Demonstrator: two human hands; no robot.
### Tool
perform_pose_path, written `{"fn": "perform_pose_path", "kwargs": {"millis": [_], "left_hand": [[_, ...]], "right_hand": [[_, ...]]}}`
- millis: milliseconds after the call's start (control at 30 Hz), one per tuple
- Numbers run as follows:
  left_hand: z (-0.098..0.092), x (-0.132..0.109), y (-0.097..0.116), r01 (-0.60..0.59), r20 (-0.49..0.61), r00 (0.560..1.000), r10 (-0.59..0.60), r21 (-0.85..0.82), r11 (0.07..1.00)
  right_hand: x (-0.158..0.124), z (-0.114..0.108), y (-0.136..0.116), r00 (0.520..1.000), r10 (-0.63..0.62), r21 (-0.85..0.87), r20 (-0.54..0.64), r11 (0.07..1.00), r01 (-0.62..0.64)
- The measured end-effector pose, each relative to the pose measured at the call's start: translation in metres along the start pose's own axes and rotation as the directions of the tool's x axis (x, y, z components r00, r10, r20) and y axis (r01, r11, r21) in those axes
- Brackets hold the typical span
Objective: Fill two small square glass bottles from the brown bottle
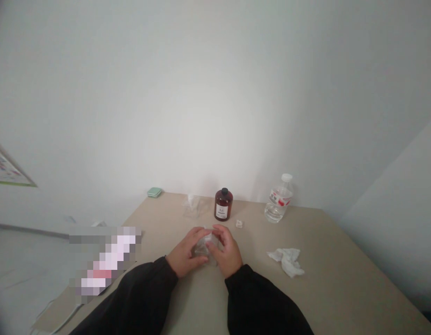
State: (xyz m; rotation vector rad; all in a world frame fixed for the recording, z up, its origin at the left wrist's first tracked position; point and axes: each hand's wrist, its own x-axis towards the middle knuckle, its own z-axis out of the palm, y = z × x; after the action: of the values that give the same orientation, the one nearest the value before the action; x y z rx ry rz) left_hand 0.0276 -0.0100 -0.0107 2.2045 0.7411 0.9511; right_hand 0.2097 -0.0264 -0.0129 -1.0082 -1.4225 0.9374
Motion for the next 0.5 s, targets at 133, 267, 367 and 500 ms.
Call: {"fn": "perform_pose_path", "kwargs": {"millis": [133, 267, 367, 500], "left_hand": [[0.0001, -0.0001, -0.0001, 0.01, 0.0, 1.0, -0.01, 0.006, 1.0], [0.0001, 0.0001, 0.0009, -0.009, 0.001, 1.0, 0.009, 0.003, 1.0], [-0.0004, 0.0009, 0.0031, -0.004, -0.003, 1.0, 0.004, -0.002, 1.0], [-0.0006, 0.0014, 0.0047, 0.01, -0.002, 1.0, -0.01, -0.012, 1.0]], "right_hand": [[0.0001, 0.0001, -0.0003, 1.0, -0.003, -0.008, -0.008, 1.0, 0.003], [0.0002, -0.0002, -0.0007, 1.0, 0.005, 0.009, 0.008, 1.0, -0.005], [0.0005, 0.0013, -0.0016, 1.0, -0.007, -0.044, -0.02, 0.999, 0.006], [-0.0005, 0.0012, -0.0049, 1.0, -0.021, -0.05, 0.004, 0.999, 0.021]]}}
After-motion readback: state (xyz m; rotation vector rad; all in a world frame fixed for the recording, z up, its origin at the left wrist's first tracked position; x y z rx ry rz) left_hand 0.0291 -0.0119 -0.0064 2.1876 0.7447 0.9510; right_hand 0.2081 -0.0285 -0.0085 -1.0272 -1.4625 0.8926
